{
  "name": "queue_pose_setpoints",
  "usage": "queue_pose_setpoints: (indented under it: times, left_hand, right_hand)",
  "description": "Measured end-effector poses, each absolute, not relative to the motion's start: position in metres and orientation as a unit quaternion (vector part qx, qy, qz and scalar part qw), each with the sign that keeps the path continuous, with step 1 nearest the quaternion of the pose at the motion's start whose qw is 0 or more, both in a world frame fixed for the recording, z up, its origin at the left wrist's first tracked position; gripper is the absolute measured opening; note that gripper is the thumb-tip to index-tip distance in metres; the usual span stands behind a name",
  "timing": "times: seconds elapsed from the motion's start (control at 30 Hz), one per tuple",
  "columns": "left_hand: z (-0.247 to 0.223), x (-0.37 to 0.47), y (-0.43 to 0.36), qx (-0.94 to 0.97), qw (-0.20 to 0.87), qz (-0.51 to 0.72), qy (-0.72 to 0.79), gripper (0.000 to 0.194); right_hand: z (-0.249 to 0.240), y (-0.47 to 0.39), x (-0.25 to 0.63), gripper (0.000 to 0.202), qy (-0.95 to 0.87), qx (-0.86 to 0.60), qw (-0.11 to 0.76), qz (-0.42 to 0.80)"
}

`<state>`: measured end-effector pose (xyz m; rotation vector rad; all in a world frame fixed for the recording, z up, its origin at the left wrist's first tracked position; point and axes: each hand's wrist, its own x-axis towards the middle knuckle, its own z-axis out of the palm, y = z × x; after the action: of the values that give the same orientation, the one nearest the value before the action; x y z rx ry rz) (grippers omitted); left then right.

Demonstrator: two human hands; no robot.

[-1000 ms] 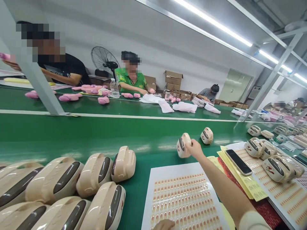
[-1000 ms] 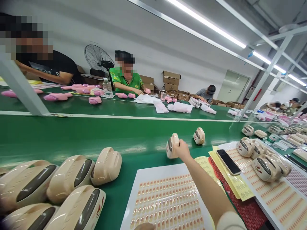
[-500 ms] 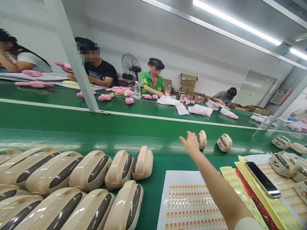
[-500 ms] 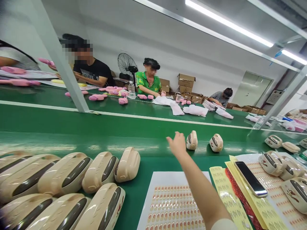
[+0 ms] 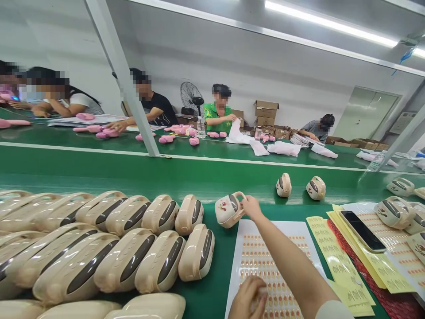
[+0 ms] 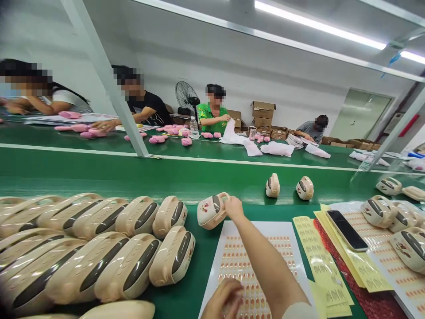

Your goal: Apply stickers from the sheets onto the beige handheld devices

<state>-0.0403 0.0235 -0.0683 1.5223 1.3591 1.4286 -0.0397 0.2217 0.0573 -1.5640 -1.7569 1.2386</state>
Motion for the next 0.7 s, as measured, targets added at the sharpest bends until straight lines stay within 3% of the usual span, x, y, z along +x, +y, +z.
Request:
queue_pose_setpoints:
  times: [0.2,0.4,0.57,0.7]
  left_hand:
    - [-0.033,-0.057,0.026,0.222,0.566,0.683,0.406,0.043]
    - [-0.025,-0.040,0.014,0.137,0.687,0.672,0.240,0.050]
    - [-0.036,-0.035,0.008,0.040,0.736,0.669,0.102,0.030]
    - [-0.044,-0.042,0.008,0.028,0.705,0.707,0.052,0.033]
  right_hand:
    - [0.031,0.169,0.046,0.022,-0.551,-0.542,0.272,0.573]
    - [0.020,0.081,0.091,0.031,-0.531,-0.507,0.303,0.607]
    - [-0.003,0.020,0.144,0.034,-0.649,-0.529,0.311,0.450]
    - [-0.041,-0.029,0.176,0.037,-0.766,-0.495,0.282,0.297]
